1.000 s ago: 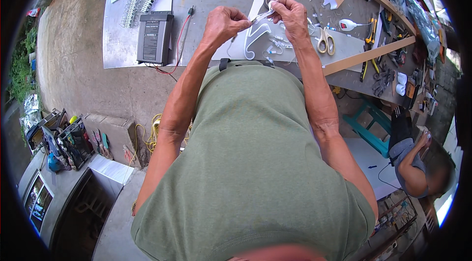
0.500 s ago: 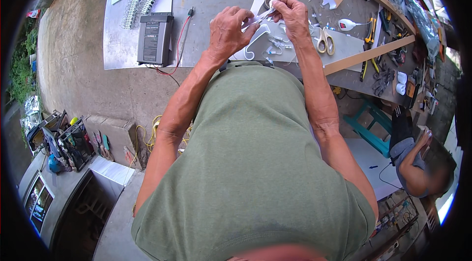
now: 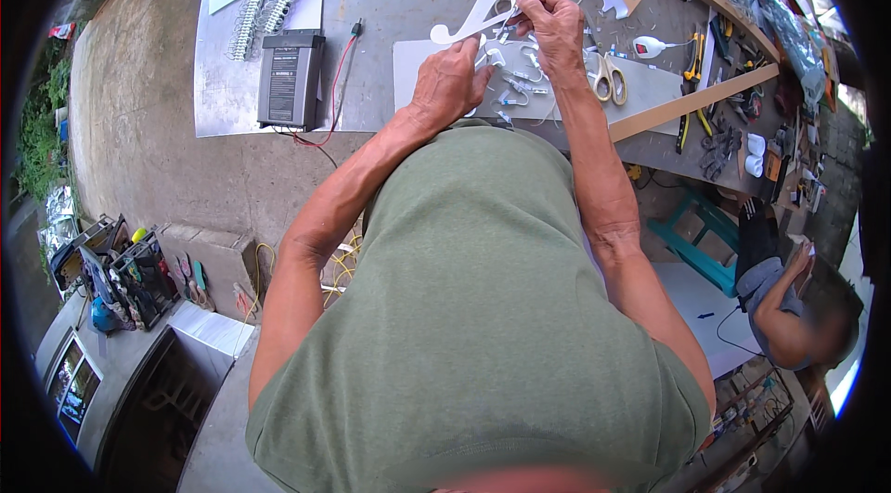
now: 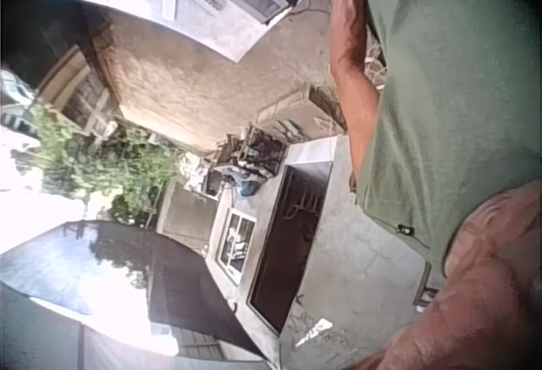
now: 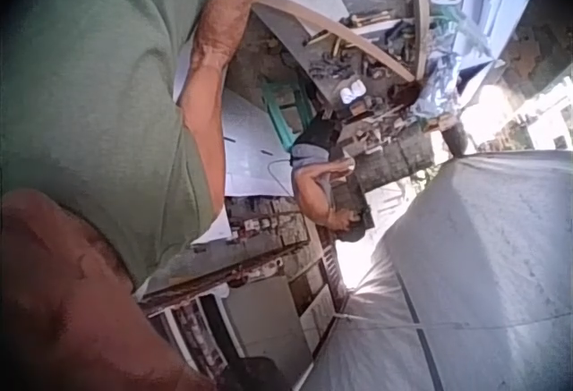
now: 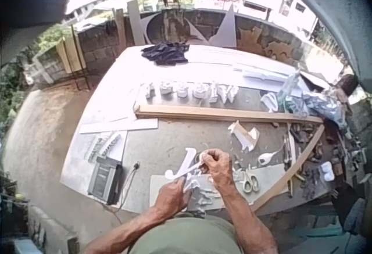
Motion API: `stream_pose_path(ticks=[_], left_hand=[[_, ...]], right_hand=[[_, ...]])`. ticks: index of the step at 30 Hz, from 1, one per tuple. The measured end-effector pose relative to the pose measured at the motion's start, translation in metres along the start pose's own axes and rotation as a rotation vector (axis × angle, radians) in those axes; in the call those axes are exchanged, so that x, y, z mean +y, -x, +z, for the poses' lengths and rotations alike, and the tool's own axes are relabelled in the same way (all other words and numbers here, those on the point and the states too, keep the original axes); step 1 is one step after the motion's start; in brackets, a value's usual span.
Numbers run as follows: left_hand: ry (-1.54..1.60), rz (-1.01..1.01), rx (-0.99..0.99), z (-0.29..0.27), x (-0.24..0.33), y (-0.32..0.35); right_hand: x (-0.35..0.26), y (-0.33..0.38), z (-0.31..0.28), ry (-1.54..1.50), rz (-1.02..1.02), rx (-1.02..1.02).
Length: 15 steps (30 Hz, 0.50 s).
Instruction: Assembling and securing LED lighting components onto a white sign backing using tape.
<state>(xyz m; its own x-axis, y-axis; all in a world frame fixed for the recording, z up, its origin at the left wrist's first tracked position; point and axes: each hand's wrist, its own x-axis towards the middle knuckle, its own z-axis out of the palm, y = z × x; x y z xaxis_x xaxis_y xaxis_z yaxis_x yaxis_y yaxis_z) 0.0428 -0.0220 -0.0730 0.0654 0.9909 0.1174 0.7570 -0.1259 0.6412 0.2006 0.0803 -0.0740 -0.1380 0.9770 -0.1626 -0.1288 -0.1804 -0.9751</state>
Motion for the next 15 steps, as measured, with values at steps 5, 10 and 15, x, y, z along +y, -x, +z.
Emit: stream_pose_path(ticks=[5,10,15], left_hand=[[0.723,-0.303,-0.206,0.000,0.011,-0.012],[0.815,-0.430,-0.177,-0.005,0.013,-0.015],[0.517,-0.245,0.042,-0.006,0.009,-0.010]], right_hand=[[0.001,-0.002,-0.001,-0.008,-0.021,0.019],[0.000,-0.001,0.000,0.012,-0.006,0.040],[0.002,-0.001,-0.001,-0.012,-0.005,0.037]])
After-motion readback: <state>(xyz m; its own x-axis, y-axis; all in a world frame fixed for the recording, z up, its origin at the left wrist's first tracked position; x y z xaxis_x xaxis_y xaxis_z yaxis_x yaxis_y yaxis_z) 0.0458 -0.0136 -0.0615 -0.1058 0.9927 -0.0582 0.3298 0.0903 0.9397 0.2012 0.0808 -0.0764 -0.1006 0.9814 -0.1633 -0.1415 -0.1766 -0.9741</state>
